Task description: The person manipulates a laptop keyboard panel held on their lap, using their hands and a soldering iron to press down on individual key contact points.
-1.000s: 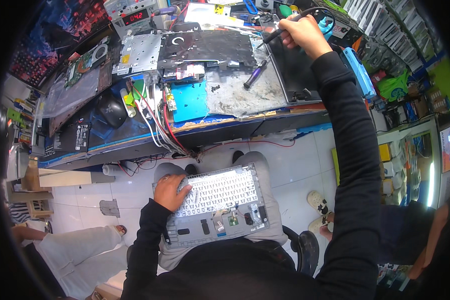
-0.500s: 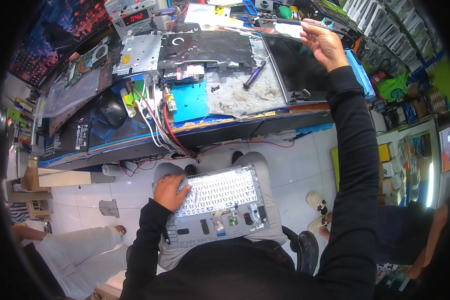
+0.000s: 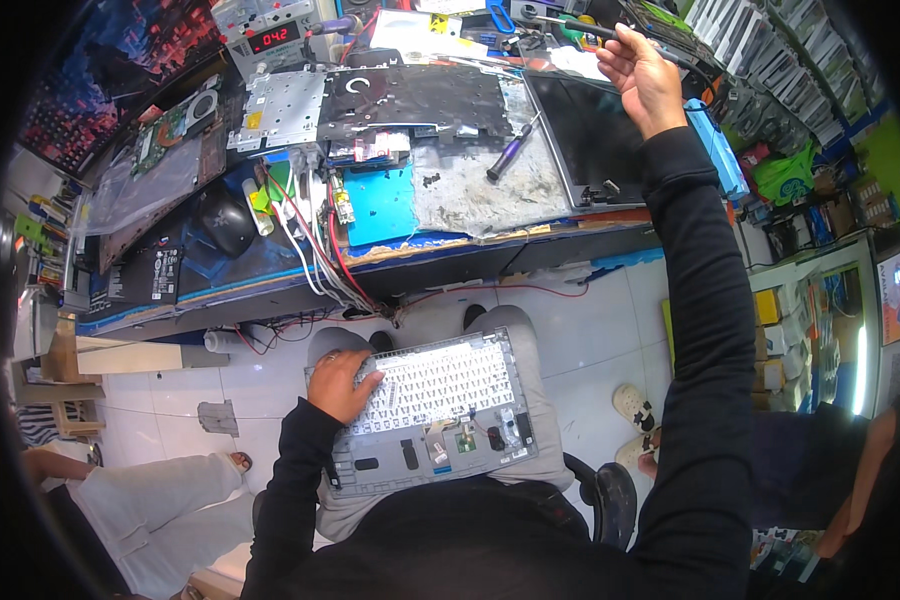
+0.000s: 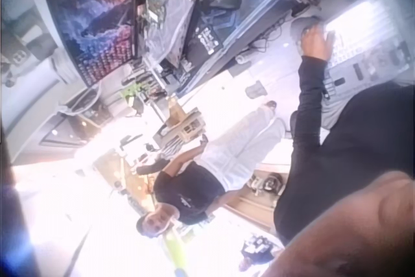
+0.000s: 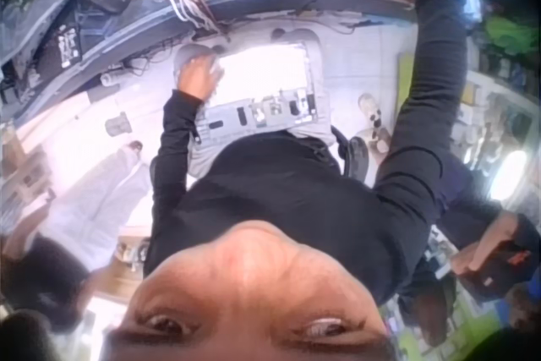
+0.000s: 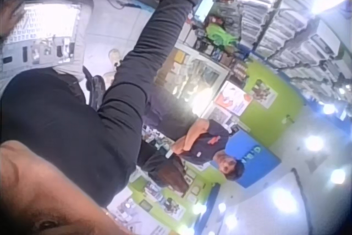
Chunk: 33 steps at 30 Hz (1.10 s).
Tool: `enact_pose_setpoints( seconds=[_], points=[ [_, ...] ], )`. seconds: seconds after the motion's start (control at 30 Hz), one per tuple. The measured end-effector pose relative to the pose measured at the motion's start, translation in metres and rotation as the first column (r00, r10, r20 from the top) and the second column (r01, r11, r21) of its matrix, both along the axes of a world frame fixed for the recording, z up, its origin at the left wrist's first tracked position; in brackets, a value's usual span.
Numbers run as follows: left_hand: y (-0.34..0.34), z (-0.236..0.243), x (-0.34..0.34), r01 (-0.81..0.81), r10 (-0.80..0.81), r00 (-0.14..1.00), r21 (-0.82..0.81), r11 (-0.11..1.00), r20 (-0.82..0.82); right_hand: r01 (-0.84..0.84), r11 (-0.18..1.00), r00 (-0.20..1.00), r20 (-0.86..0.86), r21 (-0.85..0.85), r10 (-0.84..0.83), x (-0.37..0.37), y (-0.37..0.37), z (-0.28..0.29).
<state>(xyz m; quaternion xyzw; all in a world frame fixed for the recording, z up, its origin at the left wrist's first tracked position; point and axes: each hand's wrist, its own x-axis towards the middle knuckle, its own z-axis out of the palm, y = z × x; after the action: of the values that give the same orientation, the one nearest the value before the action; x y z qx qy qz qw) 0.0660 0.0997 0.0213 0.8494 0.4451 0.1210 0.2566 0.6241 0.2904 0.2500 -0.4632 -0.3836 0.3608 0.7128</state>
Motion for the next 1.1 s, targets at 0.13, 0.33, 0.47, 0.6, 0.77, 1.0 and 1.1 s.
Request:
enact_pose_setpoints(
  seconds=[0.13, 0.33, 0.47, 0.6, 0.77, 1.0, 1.1],
  points=[
    [0.000, 0.000, 0.000, 0.000, 0.000, 1.000, 0.003, 1.000, 0.003, 0.007, 1.000, 1.000, -0.017, -0.002, -0.007, 0.001, 0.000, 0.003],
    [0.000, -0.001, 0.000, -0.006, 0.005, 1.000, -0.015, 1.000, -0.011, 0.026, 1.000, 1.000, -0.014, 0.007, -0.026, -0.001, -0.002, 0.005],
    [0.000, 0.000, 0.001, 0.000, 0.000, 1.000, -0.013, 1.000, -0.010, -0.002, 1.000, 1.000, -0.014, 0.030, 0.003, 0.002, -0.010, 0.016],
    [-0.001, 0.001, 0.000, 0.008, -0.008, 1.000, 0.007, 1.000, -0.013, -0.042, 0.996, 0.999, 0.005, 0.076, 0.042, 0.003, -0.026, 0.039],
    [-0.002, 0.000, 0.001, 0.011, -0.011, 1.000, 0.024, 1.000, -0.015, -0.021, 0.994, 0.999, 0.027, 0.103, 0.018, 0.005, -0.045, 0.065],
    [-0.003, -0.001, -0.002, 0.001, -0.001, 1.000, -0.019, 1.000, -0.022, -0.192, 0.972, 0.981, 0.039, 0.138, 0.188, -0.030, -0.067, 0.089],
    [-0.003, -0.005, -0.003, 0.009, -0.009, 1.000, 0.017, 1.000, -0.001, -0.266, 0.952, 0.964, 0.047, 0.149, 0.262, -0.046, -0.074, 0.097]
  ],
)
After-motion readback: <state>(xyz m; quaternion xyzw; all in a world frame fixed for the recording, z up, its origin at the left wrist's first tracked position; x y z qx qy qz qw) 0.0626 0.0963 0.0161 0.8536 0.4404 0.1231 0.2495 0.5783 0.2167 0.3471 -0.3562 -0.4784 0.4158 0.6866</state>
